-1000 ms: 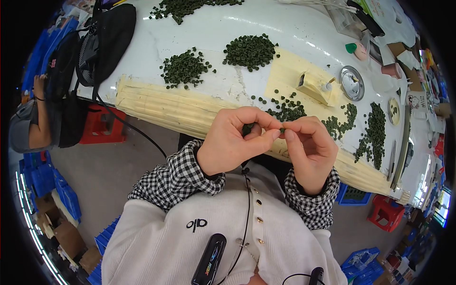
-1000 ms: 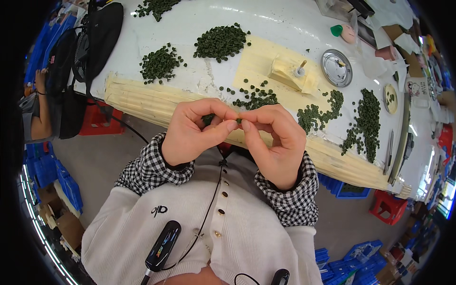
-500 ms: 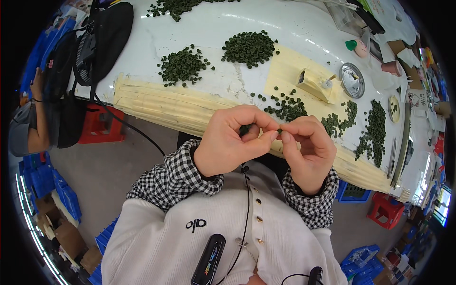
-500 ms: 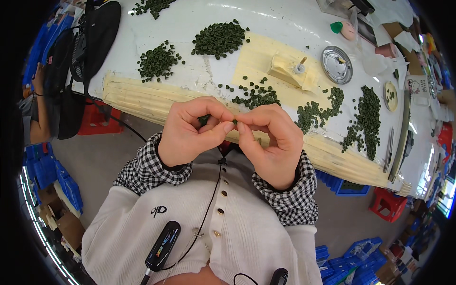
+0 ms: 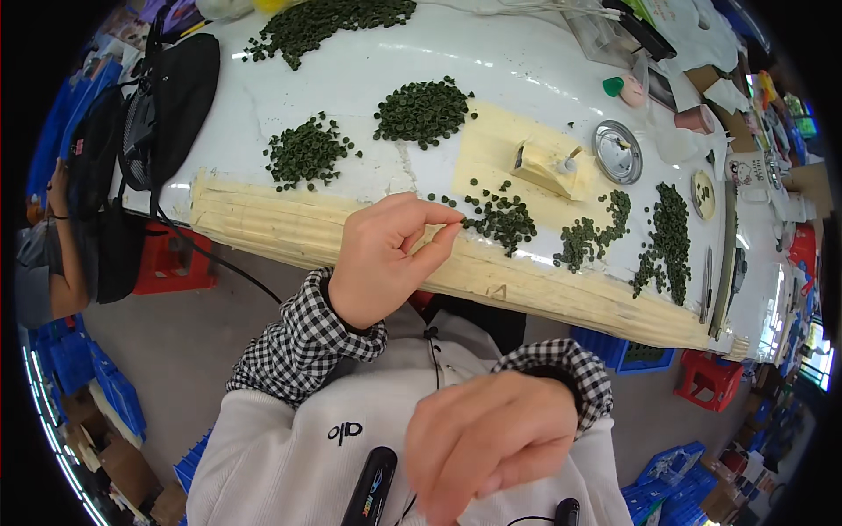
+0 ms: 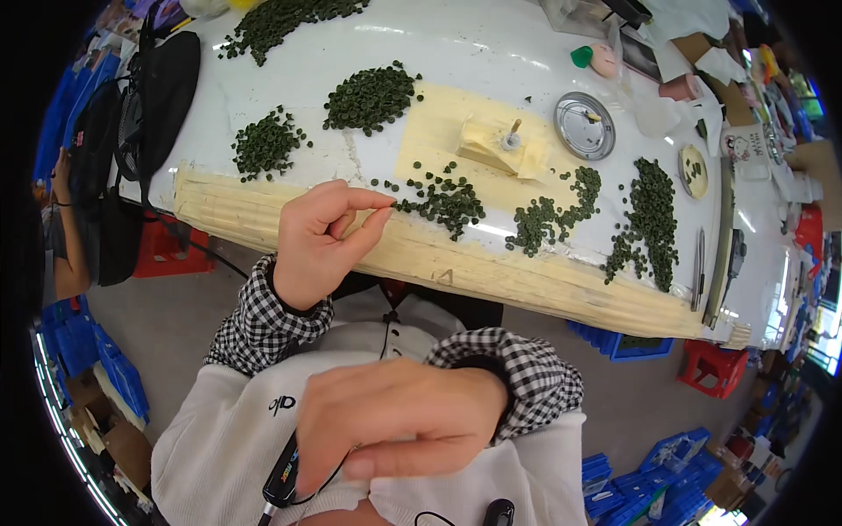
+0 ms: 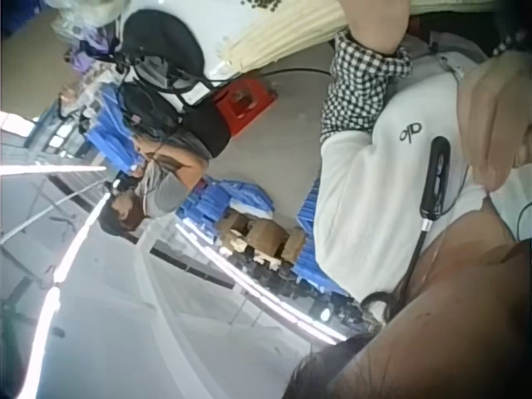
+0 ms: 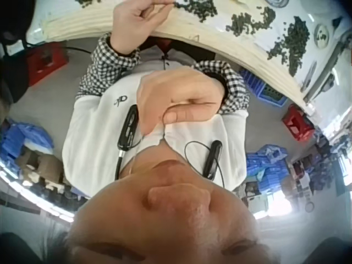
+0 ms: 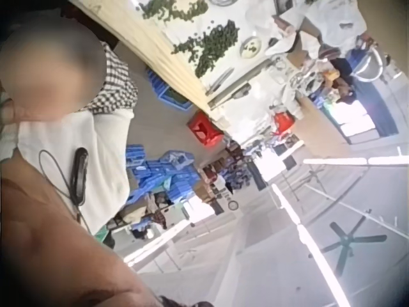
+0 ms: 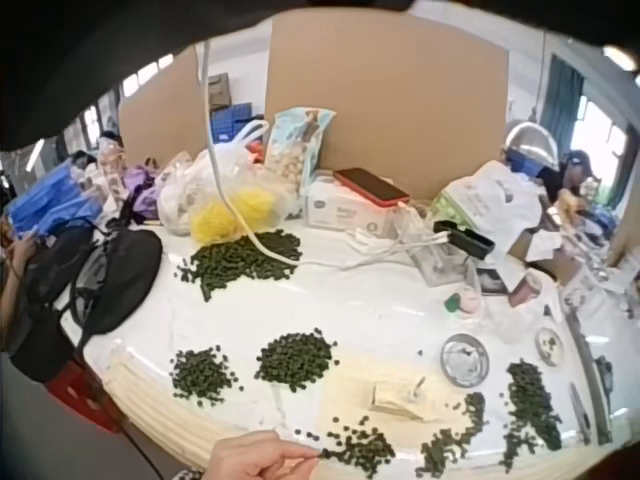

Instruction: The person is manually assembling or inspecting small green plastic toy components at a factory workbench.

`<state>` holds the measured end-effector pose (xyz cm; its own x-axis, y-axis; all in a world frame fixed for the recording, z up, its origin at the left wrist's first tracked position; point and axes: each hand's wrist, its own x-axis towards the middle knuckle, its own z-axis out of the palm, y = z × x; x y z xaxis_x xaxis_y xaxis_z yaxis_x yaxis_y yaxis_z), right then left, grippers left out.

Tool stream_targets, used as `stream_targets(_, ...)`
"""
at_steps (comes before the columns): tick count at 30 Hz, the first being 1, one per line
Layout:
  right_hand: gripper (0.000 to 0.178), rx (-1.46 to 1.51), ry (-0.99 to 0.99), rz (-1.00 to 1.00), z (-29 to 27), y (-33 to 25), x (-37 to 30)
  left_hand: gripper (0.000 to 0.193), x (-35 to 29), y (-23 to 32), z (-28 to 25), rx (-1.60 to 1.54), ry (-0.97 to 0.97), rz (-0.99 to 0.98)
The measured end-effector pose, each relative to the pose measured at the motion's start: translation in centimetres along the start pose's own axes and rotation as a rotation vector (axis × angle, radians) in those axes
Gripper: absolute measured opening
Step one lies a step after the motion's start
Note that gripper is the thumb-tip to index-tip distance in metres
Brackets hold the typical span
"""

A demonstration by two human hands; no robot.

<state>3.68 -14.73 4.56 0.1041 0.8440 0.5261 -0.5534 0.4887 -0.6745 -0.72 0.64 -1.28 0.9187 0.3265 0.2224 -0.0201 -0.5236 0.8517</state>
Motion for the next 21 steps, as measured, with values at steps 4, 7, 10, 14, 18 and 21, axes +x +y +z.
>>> stream_targets(4, 0.027, 0.545, -0.175, -0.204, 4.3, 3.3, 2.6, 0.013, -0.1, -0.5, 0.8, 0.175, 0.061, 0.106)
stream_targets(7, 0.024, 0.863, -0.203, 0.048, 5.6, 2.2, 4.1, 0.015, -0.4, -1.0, 1.1, 0.207, 0.088, 0.154)
stream_targets(10, 0.025, 0.88, -0.302, 0.183, 4.7, 2.0, 3.8, 0.016, -0.2, -1.1, 1.3, 0.218, 0.074, 0.21)
stream_targets(14, 0.027, 0.901, -0.35, 0.355, 3.5, 1.3, 3.5, 0.016, -0.5, -1.6, 1.5, 0.211, 0.113, 0.231)
stream_targets(18, 0.029, 0.933, -0.064, 0.307, 4.8, -0.2, 3.4, 0.014, -0.4, -1.6, 1.6, 0.237, 0.113, 0.215)
stream_targets(21, 0.031, 0.781, -0.11, 0.179, 6.1, 0.2, 3.1, 0.012, -0.5, -1.5, 1.6, 0.266, 0.104, 0.186)
